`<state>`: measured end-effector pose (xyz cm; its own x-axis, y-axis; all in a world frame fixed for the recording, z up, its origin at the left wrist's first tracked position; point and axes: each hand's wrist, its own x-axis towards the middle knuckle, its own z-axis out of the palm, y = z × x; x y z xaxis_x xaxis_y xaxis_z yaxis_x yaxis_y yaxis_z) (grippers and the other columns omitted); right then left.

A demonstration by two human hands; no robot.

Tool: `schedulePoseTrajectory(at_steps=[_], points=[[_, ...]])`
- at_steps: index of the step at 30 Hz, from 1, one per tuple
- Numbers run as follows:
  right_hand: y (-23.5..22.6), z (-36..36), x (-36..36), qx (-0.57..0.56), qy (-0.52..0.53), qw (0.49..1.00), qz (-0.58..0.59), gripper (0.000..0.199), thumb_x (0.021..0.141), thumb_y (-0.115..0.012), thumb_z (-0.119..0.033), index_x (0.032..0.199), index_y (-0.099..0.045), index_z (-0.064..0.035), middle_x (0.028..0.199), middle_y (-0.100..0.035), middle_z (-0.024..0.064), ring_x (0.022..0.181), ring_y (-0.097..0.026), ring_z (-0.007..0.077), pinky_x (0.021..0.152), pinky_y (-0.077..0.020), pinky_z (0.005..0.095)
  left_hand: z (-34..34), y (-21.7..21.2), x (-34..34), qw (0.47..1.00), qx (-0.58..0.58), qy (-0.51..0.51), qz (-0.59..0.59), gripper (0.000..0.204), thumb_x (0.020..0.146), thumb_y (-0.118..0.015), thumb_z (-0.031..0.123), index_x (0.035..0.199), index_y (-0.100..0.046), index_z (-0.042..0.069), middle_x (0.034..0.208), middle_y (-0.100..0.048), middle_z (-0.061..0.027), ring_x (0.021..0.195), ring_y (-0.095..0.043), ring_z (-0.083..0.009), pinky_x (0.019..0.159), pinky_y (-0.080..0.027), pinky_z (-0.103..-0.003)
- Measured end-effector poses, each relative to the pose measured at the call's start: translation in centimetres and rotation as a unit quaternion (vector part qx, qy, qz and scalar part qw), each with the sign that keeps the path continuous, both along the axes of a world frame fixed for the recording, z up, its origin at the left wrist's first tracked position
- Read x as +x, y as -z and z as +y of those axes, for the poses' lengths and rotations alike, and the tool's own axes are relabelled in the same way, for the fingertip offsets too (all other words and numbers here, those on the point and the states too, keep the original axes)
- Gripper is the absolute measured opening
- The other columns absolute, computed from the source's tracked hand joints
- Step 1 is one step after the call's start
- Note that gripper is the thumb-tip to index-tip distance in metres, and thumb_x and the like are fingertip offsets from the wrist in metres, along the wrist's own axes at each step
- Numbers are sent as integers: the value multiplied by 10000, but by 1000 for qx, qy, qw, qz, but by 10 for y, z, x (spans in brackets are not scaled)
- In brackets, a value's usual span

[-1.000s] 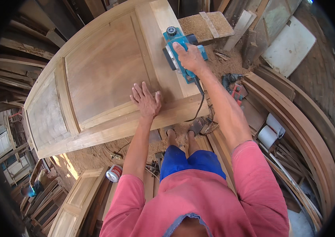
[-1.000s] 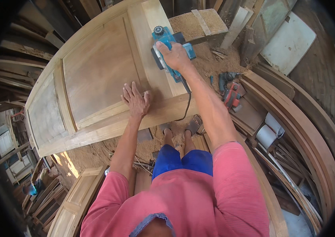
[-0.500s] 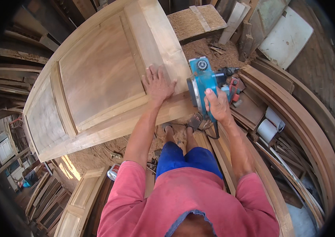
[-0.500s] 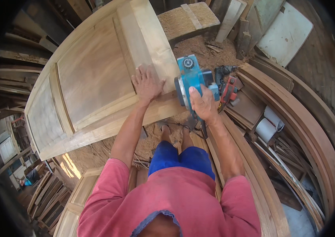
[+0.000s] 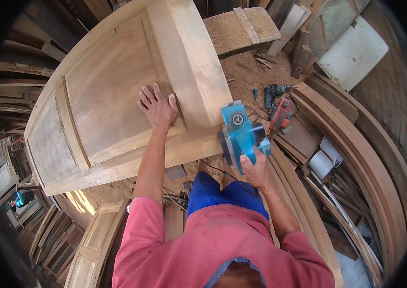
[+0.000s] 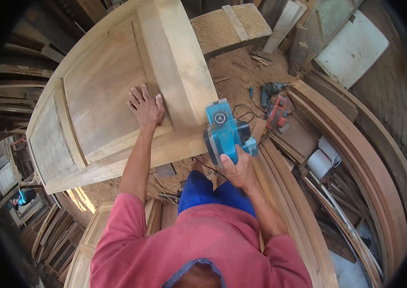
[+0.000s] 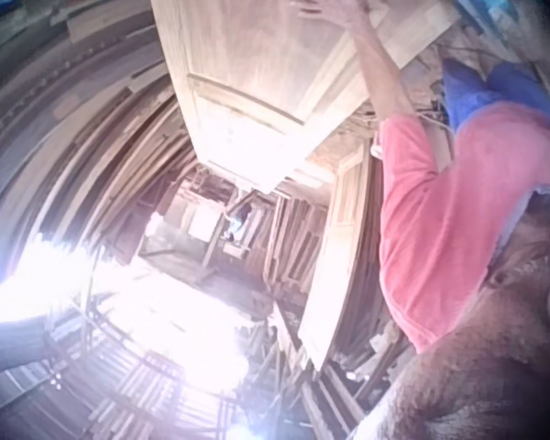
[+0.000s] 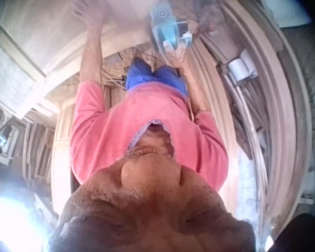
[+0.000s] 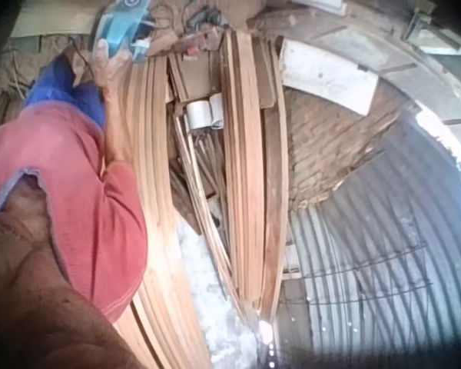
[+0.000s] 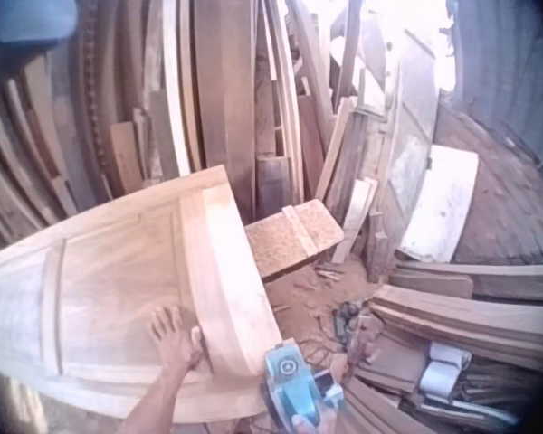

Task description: The person uses an electric planer to smooth the surface and edges of a wooden door frame, moving the tool back and forth across different sections and periodically adjusting the power cable.

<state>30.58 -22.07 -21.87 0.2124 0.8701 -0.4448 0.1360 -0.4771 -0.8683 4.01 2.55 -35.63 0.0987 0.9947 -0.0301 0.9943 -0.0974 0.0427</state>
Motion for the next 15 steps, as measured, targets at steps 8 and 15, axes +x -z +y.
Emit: schedulePoseTrajectory(at_steps=[8, 15], points=[[28, 191, 8, 79, -16, 996, -28, 478, 983, -627, -441, 979, -675, 34, 827, -691, 248, 807, -689, 410, 748, -523, 466, -3, -1, -5, 1000, 6, 2, -18, 780, 1009, -470, 485, 1613, -284, 27, 1652, -178, -358, 1536, -135, -546, 1217, -85, -692], [51, 389, 16, 115, -31, 993, -17, 568, 977, -640, -524, 724, -610, -15, 623, -601, 68, 527, -587, 163, 503, -472, 337, -2, 0, -11, 1000, 8, -2, -29, 737, 1028, -428, 489, 1622, -286, 76, 1660, -192, -333, 1549, -139, -517, 1225, -95, -670]])
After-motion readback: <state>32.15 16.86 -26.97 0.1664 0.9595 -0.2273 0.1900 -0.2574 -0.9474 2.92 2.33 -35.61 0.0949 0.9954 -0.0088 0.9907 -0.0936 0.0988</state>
